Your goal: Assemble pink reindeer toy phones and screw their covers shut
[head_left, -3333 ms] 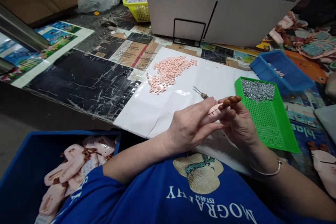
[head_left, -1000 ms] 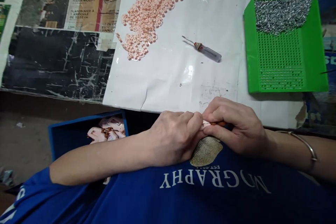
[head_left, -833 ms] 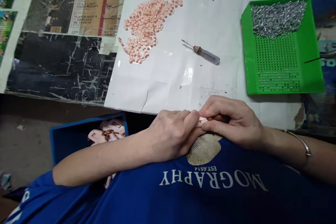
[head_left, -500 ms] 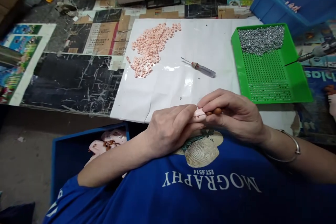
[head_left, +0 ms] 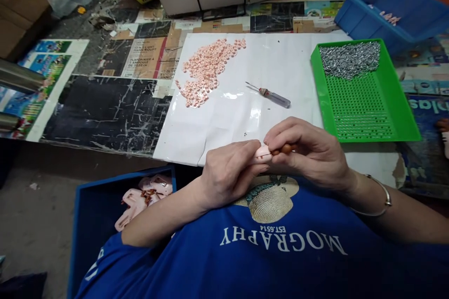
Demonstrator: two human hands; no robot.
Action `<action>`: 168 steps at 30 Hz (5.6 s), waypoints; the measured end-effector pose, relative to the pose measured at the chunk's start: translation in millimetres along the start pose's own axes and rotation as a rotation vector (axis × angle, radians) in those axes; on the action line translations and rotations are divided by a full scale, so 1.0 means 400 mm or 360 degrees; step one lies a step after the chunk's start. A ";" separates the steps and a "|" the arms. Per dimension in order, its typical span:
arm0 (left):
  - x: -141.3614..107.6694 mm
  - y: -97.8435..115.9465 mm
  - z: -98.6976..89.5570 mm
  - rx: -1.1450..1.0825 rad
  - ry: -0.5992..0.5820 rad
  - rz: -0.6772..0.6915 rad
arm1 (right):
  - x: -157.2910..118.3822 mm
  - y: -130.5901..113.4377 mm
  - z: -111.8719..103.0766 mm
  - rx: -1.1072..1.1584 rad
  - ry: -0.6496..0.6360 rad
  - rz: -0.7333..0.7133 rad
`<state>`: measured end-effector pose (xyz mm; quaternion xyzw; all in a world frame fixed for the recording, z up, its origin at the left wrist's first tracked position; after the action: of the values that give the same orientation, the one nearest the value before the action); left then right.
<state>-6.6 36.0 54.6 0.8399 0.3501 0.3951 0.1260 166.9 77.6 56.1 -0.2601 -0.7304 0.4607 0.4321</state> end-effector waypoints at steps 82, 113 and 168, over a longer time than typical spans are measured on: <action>-0.158 -0.142 0.066 -0.1952 0.0725 -0.1339 | -0.001 0.012 0.100 -0.0386 0.0059 -0.0068; -0.126 -0.020 0.005 -0.0821 0.0597 -0.0428 | -0.025 0.003 0.112 -0.0353 0.0061 -0.0294; -0.100 -0.119 0.035 -0.1920 0.0818 -0.1628 | 0.105 0.215 -0.062 -0.1616 0.0046 0.0134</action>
<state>-37.2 43.8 -0.8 0.2490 0.4347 0.5884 0.6347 166.2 159.3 0.5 -0.4728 -0.8450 0.0609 0.2423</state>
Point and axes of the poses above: each hand's wrist, its own x-axis towards the middle knuckle, its own z-axis out of the palm, y = z × x, the point moved 4 cm from there along x, towards the middle knuckle
